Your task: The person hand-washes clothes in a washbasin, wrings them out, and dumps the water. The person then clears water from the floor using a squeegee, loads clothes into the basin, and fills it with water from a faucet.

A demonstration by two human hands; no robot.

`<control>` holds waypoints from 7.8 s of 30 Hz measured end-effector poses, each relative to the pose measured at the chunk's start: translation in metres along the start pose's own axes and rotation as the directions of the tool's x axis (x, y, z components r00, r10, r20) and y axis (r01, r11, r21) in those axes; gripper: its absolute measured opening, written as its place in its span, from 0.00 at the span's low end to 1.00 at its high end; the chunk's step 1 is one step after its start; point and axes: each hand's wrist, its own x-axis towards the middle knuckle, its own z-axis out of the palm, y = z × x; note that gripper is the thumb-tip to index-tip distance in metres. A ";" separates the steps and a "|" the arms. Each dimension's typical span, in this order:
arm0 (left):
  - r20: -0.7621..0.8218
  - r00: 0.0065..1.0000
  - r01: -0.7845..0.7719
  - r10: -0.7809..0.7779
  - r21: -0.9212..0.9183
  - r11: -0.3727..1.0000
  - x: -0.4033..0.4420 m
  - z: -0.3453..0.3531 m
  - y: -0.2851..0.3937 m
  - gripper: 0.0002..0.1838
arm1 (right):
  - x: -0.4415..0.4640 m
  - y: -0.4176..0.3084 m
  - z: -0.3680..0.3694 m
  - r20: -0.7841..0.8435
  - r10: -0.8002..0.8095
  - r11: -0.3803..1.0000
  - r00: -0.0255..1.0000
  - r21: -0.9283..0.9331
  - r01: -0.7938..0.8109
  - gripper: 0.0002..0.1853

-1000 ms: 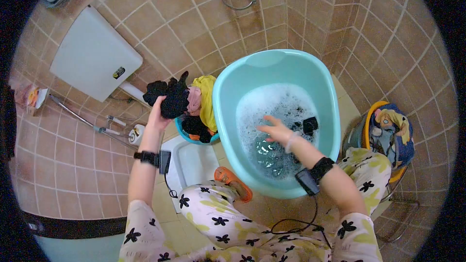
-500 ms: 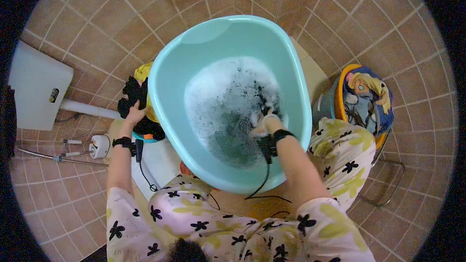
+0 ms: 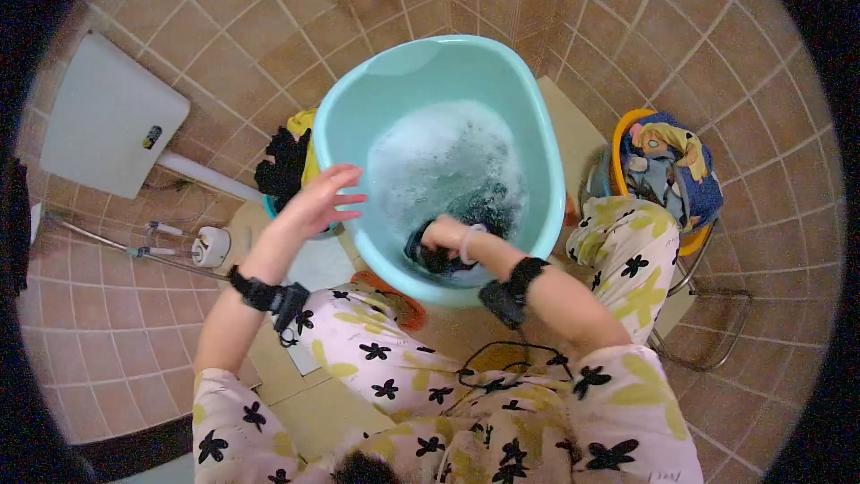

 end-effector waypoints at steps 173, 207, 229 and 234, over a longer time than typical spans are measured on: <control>-0.466 0.504 0.012 0.727 0.846 0.534 0.047 0.046 -0.117 0.20 | 0.103 0.011 -0.104 -0.630 0.290 0.612 0.720 -0.456 -0.646 0.53; -0.489 0.506 0.018 0.710 0.829 0.559 0.036 0.044 -0.113 0.16 | 0.068 -0.184 -0.160 -0.375 -0.625 0.559 0.685 -0.827 0.057 0.17; -0.487 0.526 0.023 0.697 0.827 0.561 0.037 0.044 -0.104 0.13 | 0.092 0.065 -0.070 0.057 0.512 0.323 0.857 -0.937 -0.130 0.18; -0.472 0.553 0.063 0.687 0.845 0.530 0.029 0.045 -0.104 0.16 | 0.074 0.067 -0.037 0.253 0.671 0.240 0.697 -0.964 0.118 0.26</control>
